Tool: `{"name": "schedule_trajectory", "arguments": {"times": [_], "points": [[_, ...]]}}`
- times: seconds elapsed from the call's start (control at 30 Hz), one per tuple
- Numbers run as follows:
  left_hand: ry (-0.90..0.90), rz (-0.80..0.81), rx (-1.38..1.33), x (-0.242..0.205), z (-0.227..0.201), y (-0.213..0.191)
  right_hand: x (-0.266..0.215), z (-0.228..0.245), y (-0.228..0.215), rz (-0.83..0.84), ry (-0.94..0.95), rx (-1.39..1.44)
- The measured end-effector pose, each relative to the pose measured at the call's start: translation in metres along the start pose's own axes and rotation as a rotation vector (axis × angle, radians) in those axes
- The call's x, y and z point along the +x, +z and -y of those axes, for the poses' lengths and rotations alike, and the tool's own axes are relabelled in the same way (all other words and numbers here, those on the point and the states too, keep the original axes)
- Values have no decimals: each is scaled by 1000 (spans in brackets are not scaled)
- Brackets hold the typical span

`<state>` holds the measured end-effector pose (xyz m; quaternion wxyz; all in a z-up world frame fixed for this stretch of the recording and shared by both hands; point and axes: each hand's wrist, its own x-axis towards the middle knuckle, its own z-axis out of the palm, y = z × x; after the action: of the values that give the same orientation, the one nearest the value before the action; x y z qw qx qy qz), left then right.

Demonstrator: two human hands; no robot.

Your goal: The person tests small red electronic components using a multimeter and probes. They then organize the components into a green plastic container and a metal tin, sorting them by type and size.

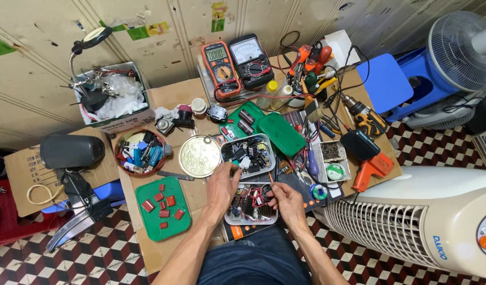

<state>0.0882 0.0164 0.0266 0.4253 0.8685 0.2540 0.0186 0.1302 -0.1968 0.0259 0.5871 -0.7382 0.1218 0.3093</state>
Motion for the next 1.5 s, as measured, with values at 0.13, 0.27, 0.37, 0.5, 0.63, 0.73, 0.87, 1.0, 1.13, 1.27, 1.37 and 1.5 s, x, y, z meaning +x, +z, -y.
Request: {"name": "schedule_trajectory", "arguments": {"times": [0.13, 0.27, 0.37, 0.5, 0.63, 0.73, 0.87, 1.0, 1.13, 1.27, 1.37, 1.5], "points": [[253, -117, 106, 44, 1, 26, 20, 54, 20, -51, -27, -267], [158, -80, 171, 58, 6, 32, 66, 48, 32, -96, -235, -489], [135, -52, 157, 61, 8, 26, 85, 57, 48, -69, -547, -655], [141, -2, 161, 67, 2, 18, 102, 63, 60, 23, -546, -923], [142, -5, 195, 71, 10, 24, 108, 56, 60, 39, -584, -952], [184, -65, 124, 68, 10, 19, 105, 56, 56, 50, -561, -887], [116, -2, 96, 59, 15, 14, 101, 58, 58, 27, -442, -760], [164, -78, -8, 44, 15, 10, 92, 62, 57, -49, -388, -612], [-64, -43, -139, 37, 19, 14, 83, 73, 56, -71, -355, -610], [-262, -23, -400, 40, 21, 26, 83, 67, 59, -3, -408, -572], [-44, -130, -445, 36, 19, 26, 82, 62, 59, 56, -467, -548], [80, -185, -359, 9, 2, -3, 64, 66, 63, 72, -468, -618]]}}
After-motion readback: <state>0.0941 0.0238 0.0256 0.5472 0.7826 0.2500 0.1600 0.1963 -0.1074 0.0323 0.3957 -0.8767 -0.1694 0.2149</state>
